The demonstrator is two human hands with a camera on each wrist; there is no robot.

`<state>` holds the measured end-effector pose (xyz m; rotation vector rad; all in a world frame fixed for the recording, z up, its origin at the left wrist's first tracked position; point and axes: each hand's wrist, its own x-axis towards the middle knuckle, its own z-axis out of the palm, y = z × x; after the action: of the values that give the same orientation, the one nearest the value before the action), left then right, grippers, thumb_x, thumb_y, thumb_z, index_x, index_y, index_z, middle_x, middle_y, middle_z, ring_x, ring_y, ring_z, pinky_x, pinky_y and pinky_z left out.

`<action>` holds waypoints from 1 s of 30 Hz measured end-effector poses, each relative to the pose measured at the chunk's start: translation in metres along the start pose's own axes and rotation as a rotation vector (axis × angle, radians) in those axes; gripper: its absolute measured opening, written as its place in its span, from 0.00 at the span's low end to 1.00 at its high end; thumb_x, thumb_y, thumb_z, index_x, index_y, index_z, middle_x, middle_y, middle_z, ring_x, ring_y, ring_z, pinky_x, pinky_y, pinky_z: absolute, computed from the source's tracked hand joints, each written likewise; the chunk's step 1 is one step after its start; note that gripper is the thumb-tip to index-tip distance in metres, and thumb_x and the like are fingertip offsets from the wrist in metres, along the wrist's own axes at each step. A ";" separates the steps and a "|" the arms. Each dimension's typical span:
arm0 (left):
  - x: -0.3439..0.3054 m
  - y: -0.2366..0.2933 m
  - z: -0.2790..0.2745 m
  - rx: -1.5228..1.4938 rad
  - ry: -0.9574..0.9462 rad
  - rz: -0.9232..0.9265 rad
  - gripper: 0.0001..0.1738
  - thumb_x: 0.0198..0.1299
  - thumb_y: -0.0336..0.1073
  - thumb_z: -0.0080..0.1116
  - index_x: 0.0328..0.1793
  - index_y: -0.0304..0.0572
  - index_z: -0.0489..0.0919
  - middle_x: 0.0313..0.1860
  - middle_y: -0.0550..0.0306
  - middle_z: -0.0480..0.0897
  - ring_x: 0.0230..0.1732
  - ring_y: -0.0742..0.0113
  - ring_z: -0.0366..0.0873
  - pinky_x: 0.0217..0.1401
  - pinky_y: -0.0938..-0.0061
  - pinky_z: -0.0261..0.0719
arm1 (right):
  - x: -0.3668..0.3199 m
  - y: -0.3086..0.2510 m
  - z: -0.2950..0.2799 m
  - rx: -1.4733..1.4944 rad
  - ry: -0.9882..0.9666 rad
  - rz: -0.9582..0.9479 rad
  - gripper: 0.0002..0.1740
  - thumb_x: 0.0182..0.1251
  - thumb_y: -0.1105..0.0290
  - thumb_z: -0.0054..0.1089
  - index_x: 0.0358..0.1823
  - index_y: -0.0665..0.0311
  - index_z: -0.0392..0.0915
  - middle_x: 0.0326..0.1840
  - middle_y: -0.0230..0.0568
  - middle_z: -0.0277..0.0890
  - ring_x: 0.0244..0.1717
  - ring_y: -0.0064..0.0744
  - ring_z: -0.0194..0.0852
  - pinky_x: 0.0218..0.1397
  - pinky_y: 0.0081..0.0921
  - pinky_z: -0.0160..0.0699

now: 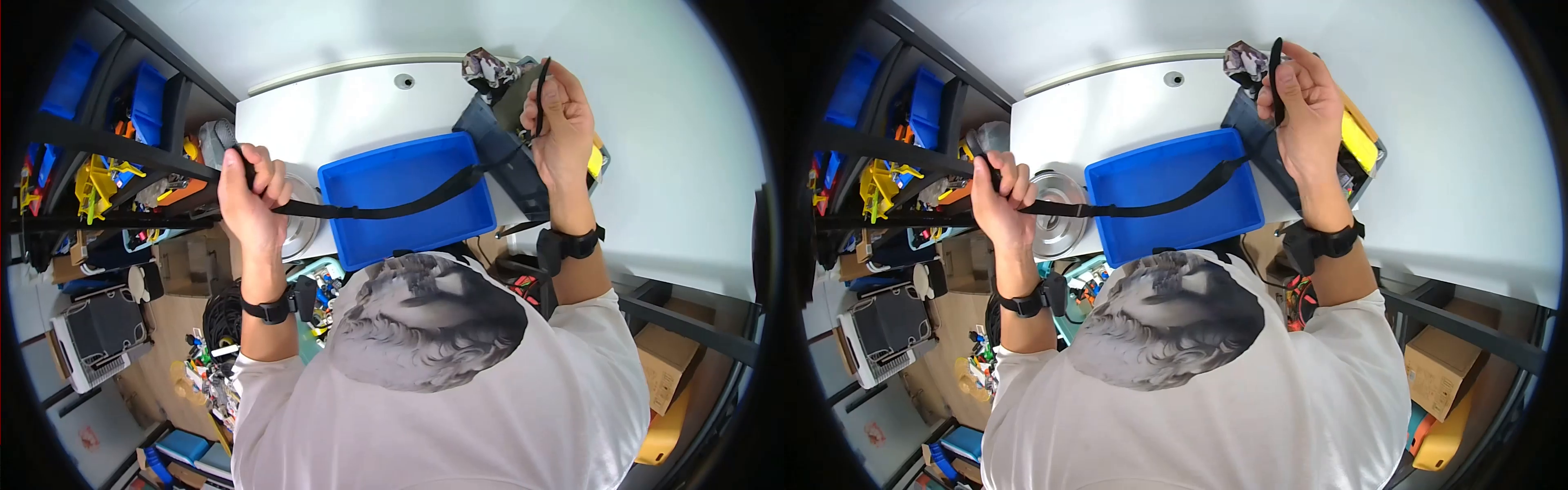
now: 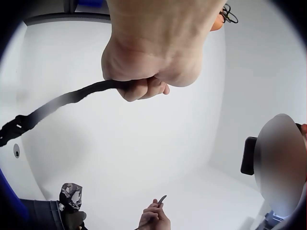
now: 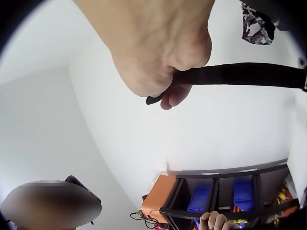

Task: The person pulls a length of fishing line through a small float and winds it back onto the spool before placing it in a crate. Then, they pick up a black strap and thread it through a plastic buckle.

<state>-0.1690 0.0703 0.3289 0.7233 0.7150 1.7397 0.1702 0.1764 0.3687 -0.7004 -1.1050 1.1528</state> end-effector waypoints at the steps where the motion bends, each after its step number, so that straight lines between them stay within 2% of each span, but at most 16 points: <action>1: 0.000 0.000 0.006 -0.013 0.026 0.006 0.17 0.81 0.48 0.39 0.43 0.47 0.70 0.24 0.71 0.56 0.20 0.81 0.47 0.21 0.81 0.44 | -0.001 0.003 -0.002 0.023 -0.015 0.046 0.12 0.78 0.69 0.57 0.55 0.69 0.76 0.36 0.37 0.78 0.30 0.24 0.77 0.30 0.21 0.75; 2: 0.002 0.000 0.002 -0.082 0.010 -0.030 0.17 0.80 0.49 0.40 0.44 0.47 0.71 0.24 0.70 0.57 0.21 0.80 0.48 0.21 0.81 0.44 | 0.000 0.005 -0.007 0.052 -0.035 0.094 0.15 0.78 0.69 0.56 0.59 0.69 0.76 0.36 0.37 0.78 0.31 0.26 0.79 0.31 0.22 0.77; 6: 0.007 -0.002 -0.006 -0.319 -0.112 -0.065 0.18 0.76 0.49 0.41 0.49 0.43 0.74 0.27 0.66 0.59 0.24 0.78 0.54 0.23 0.81 0.51 | -0.004 0.000 -0.001 0.095 -0.148 0.075 0.09 0.82 0.65 0.49 0.43 0.63 0.69 0.36 0.41 0.77 0.25 0.29 0.78 0.22 0.24 0.74; 9: 0.008 -0.002 0.001 -0.316 -0.099 -0.042 0.19 0.78 0.49 0.40 0.52 0.43 0.75 0.27 0.65 0.62 0.25 0.77 0.56 0.24 0.81 0.53 | -0.002 -0.005 -0.005 -0.003 -0.193 0.050 0.11 0.82 0.63 0.49 0.41 0.60 0.66 0.38 0.41 0.77 0.20 0.24 0.72 0.18 0.19 0.66; 10: 0.008 -0.001 0.007 -0.206 -0.023 -0.003 0.20 0.79 0.49 0.38 0.54 0.42 0.75 0.27 0.65 0.63 0.24 0.76 0.56 0.25 0.80 0.54 | -0.001 -0.006 -0.006 -0.049 -0.190 0.030 0.12 0.82 0.62 0.50 0.40 0.60 0.65 0.39 0.41 0.77 0.19 0.22 0.69 0.17 0.17 0.63; 12: 0.008 -0.003 0.016 -0.097 0.053 0.037 0.21 0.80 0.48 0.37 0.55 0.41 0.75 0.27 0.64 0.64 0.24 0.76 0.56 0.26 0.80 0.55 | -0.002 -0.010 -0.003 -0.054 -0.202 0.005 0.11 0.82 0.64 0.51 0.40 0.60 0.66 0.40 0.39 0.75 0.22 0.19 0.66 0.20 0.15 0.61; 15: 0.012 0.000 0.013 0.480 0.130 0.116 0.24 0.82 0.52 0.33 0.60 0.42 0.74 0.21 0.65 0.62 0.21 0.77 0.53 0.25 0.80 0.55 | 0.002 -0.015 -0.004 -0.027 -0.327 -0.054 0.09 0.83 0.65 0.49 0.44 0.61 0.69 0.39 0.36 0.72 0.27 0.19 0.65 0.28 0.18 0.63; 16: 0.012 0.004 0.011 0.481 0.131 0.117 0.24 0.82 0.52 0.33 0.60 0.42 0.74 0.21 0.65 0.62 0.21 0.77 0.53 0.25 0.80 0.55 | 0.004 -0.019 -0.003 -0.067 -0.391 -0.062 0.10 0.83 0.64 0.48 0.45 0.63 0.70 0.38 0.34 0.69 0.29 0.20 0.63 0.31 0.19 0.63; 18: 0.011 0.013 0.010 0.284 0.124 -0.044 0.23 0.82 0.51 0.34 0.60 0.43 0.74 0.20 0.65 0.61 0.20 0.79 0.53 0.24 0.82 0.53 | 0.005 -0.029 -0.001 -0.107 -0.455 -0.071 0.11 0.83 0.63 0.48 0.46 0.64 0.72 0.38 0.32 0.67 0.31 0.20 0.61 0.34 0.20 0.62; 20: 0.013 0.014 0.007 0.136 0.095 -0.098 0.20 0.81 0.46 0.35 0.58 0.42 0.75 0.21 0.65 0.62 0.20 0.80 0.53 0.21 0.85 0.52 | 0.008 -0.040 0.006 -0.283 -0.550 -0.120 0.16 0.82 0.60 0.47 0.45 0.67 0.74 0.35 0.29 0.63 0.31 0.20 0.58 0.36 0.20 0.60; 21: 0.013 0.016 0.011 0.032 0.034 -0.164 0.18 0.79 0.43 0.36 0.58 0.41 0.75 0.21 0.65 0.62 0.20 0.80 0.53 0.20 0.85 0.52 | 0.009 -0.042 0.010 -0.284 -0.549 -0.122 0.16 0.82 0.60 0.47 0.45 0.67 0.74 0.35 0.29 0.63 0.31 0.20 0.58 0.36 0.20 0.60; 22: 0.013 0.018 0.015 -0.073 -0.028 -0.231 0.17 0.77 0.41 0.36 0.57 0.41 0.75 0.21 0.65 0.61 0.20 0.80 0.54 0.20 0.85 0.52 | 0.011 -0.045 0.016 -0.282 -0.589 -0.111 0.14 0.79 0.60 0.53 0.42 0.65 0.73 0.33 0.27 0.61 0.30 0.18 0.56 0.34 0.19 0.58; 25: 0.010 0.025 0.046 0.224 -0.128 -0.382 0.18 0.78 0.39 0.39 0.56 0.31 0.75 0.23 0.59 0.72 0.16 0.81 0.58 0.16 0.86 0.57 | 0.013 -0.049 0.035 -0.388 -0.621 -0.122 0.13 0.71 0.62 0.64 0.36 0.62 0.71 0.27 0.23 0.58 0.27 0.14 0.54 0.30 0.18 0.55; 27: 0.004 0.024 0.063 0.410 -0.295 -0.442 0.21 0.80 0.41 0.43 0.56 0.28 0.77 0.24 0.53 0.80 0.12 0.82 0.62 0.13 0.88 0.58 | 0.012 -0.046 0.059 -0.556 -0.543 -0.234 0.22 0.59 0.65 0.78 0.30 0.57 0.66 0.21 0.17 0.57 0.23 0.11 0.54 0.25 0.17 0.53; 28: 0.003 0.025 0.069 0.448 -0.447 -0.451 0.22 0.80 0.43 0.44 0.57 0.27 0.78 0.26 0.47 0.84 0.12 0.80 0.66 0.14 0.85 0.62 | 0.007 -0.050 0.071 -0.587 -0.552 -0.087 0.21 0.59 0.65 0.77 0.30 0.58 0.66 0.22 0.21 0.62 0.24 0.13 0.58 0.27 0.18 0.57; 30: 0.003 0.019 0.074 0.489 -0.624 -0.426 0.25 0.80 0.45 0.43 0.57 0.25 0.78 0.29 0.44 0.86 0.13 0.77 0.69 0.16 0.81 0.66 | 0.002 -0.062 0.096 -0.840 -0.637 0.014 0.22 0.58 0.66 0.77 0.29 0.60 0.65 0.23 0.24 0.67 0.25 0.14 0.61 0.28 0.20 0.61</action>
<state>-0.1250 0.0767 0.3909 1.2673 0.7816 0.8746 0.1023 0.1506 0.4574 -0.9988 -2.1846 0.9133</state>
